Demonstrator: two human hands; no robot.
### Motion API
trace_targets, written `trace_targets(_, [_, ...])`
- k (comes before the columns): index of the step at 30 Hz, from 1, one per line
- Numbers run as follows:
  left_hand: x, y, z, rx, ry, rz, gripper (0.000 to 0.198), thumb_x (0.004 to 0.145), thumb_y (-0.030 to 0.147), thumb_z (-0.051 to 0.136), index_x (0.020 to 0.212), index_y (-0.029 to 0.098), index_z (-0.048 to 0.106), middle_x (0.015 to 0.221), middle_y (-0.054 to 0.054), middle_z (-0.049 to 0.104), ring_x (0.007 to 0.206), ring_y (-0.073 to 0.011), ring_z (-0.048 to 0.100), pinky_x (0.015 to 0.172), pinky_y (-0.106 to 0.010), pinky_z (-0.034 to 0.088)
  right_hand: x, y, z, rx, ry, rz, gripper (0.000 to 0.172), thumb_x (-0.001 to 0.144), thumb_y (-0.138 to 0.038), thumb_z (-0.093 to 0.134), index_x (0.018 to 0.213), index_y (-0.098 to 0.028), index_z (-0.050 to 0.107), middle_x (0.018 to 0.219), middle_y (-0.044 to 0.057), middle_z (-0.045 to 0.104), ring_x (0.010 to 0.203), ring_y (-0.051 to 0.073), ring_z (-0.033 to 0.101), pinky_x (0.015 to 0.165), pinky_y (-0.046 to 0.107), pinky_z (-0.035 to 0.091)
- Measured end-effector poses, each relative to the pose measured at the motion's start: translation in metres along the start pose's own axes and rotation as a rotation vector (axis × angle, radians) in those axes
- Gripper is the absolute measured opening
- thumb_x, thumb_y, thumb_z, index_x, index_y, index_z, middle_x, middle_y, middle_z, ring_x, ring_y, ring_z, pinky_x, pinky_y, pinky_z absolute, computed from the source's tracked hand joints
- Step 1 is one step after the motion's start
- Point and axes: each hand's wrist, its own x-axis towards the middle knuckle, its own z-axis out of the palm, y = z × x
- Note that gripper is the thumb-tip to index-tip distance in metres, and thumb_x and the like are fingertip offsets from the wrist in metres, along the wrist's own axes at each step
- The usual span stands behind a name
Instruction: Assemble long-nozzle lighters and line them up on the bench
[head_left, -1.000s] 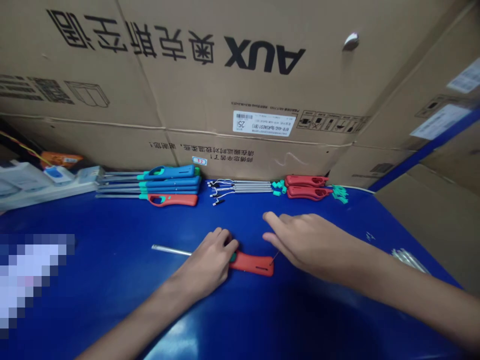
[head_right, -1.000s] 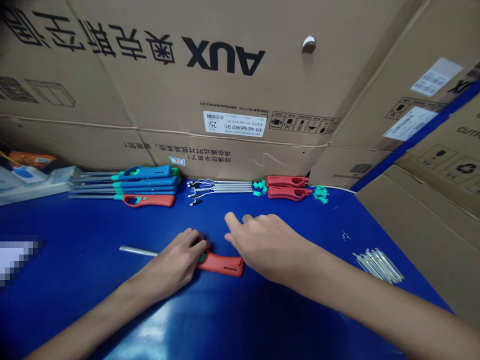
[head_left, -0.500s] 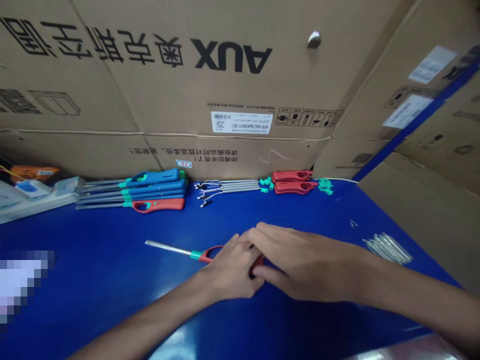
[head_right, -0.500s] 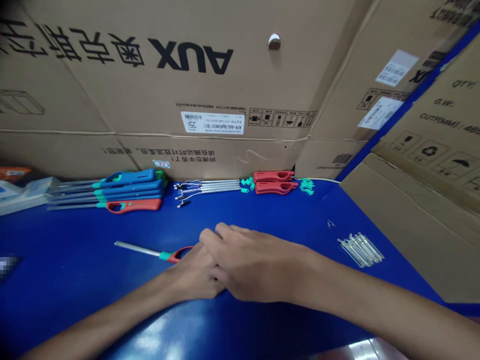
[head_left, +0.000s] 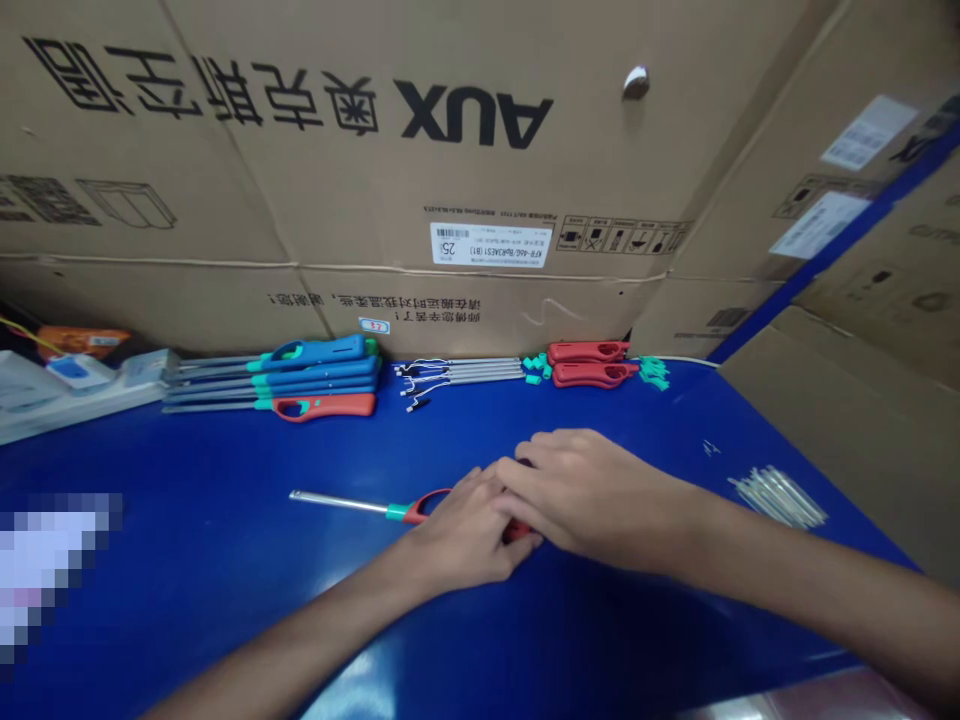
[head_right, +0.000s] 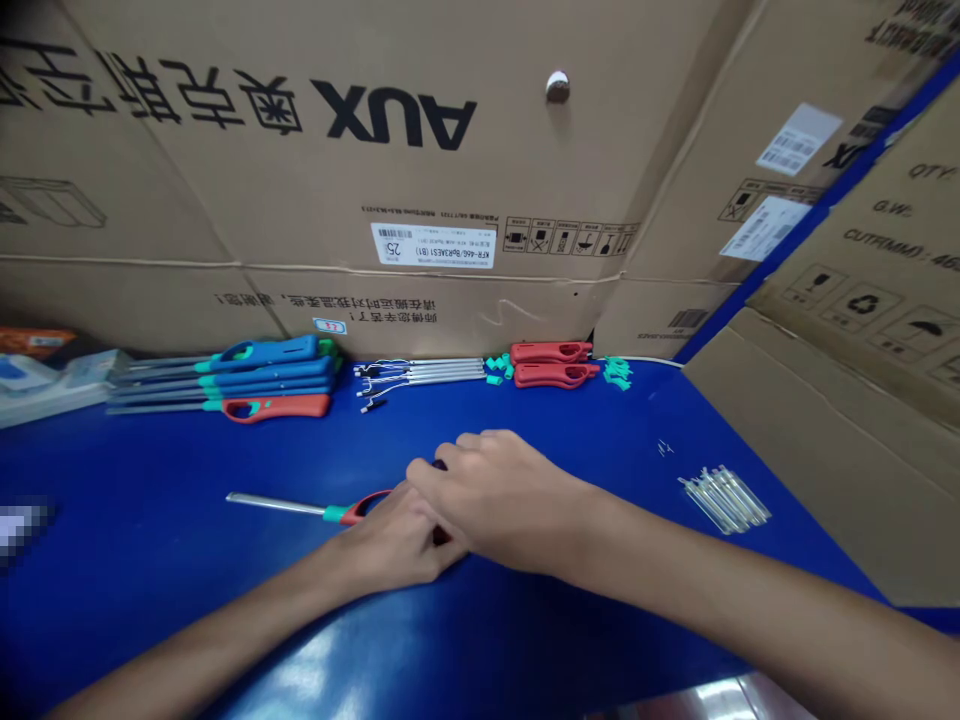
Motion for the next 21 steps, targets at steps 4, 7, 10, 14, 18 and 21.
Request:
trace_targets(4, [0.0, 0.001, -0.002, -0.037, 0.009, -0.001, 0.027, 0.083, 0.028, 0.056, 0.108, 0.021, 0.058, 0.111, -0.007, 0.063, 0.105, -0.0262, 0.059, 0.089, -0.041, 0.051, -0.001, 0.001, 0.001, 0.043, -0.002, -0.005, 0.008, 0.091, -0.013, 0.046, 0.097, -0.016, 0.051, 0.081, 0.005, 0.063, 0.069, 0.016, 0.055, 0.059, 0.028, 0.035])
trace_targets(7, [0.0, -0.001, 0.0, -0.021, 0.01, 0.002, 0.028, 0.081, 0.029, 0.057, 0.107, 0.019, 0.057, 0.107, -0.008, 0.063, 0.102, -0.0268, 0.059, 0.088, -0.042, 0.051, -0.006, -0.003, -0.005, 0.137, -0.015, 0.015, 0.017, 0.08, -0.007, 0.052, 0.093, -0.017, 0.05, 0.088, 0.005, 0.062, 0.075, 0.016, 0.053, 0.064, 0.027, 0.037])
trace_targets(10, [0.0, -0.003, 0.002, 0.006, 0.015, 0.003, 0.026, 0.08, 0.028, 0.057, 0.104, 0.019, 0.057, 0.106, -0.009, 0.063, 0.101, -0.0269, 0.058, 0.089, -0.043, 0.05, -0.008, -0.005, -0.007, 0.106, -0.027, 0.037, 0.015, 0.079, -0.009, 0.053, 0.093, -0.017, 0.052, 0.092, 0.007, 0.061, 0.078, 0.018, 0.053, 0.063, 0.028, 0.036])
trace_targets(14, [0.001, -0.001, -0.001, -0.003, 0.001, 0.016, 0.02, 0.082, 0.028, 0.056, 0.101, 0.021, 0.057, 0.105, -0.006, 0.062, 0.1, -0.025, 0.058, 0.09, -0.042, 0.049, -0.011, -0.004, -0.007, 0.049, -0.038, 0.045, 0.012, 0.09, -0.012, 0.045, 0.098, -0.017, 0.052, 0.081, 0.004, 0.06, 0.067, 0.016, 0.051, 0.058, 0.029, 0.032])
trace_targets(18, [0.002, 0.001, -0.005, 0.007, -0.014, 0.002, 0.018, 0.082, 0.03, 0.057, 0.096, 0.019, 0.056, 0.103, -0.008, 0.061, 0.099, -0.0259, 0.059, 0.091, -0.044, 0.049, -0.012, -0.003, -0.01, 0.115, -0.03, 0.007, 0.022, 0.082, -0.003, 0.046, 0.098, -0.018, 0.051, 0.091, 0.005, 0.057, 0.075, 0.016, 0.05, 0.063, 0.028, 0.036])
trace_targets(21, [0.002, 0.001, -0.005, 0.013, -0.031, -0.001, 0.022, 0.083, 0.031, 0.056, 0.101, 0.018, 0.056, 0.108, -0.009, 0.061, 0.101, -0.0263, 0.058, 0.092, -0.044, 0.048, -0.011, -0.004, -0.009, 0.073, -0.031, 0.027, 0.016, 0.083, -0.006, 0.048, 0.095, -0.017, 0.052, 0.094, 0.007, 0.058, 0.078, 0.017, 0.052, 0.064, 0.029, 0.036])
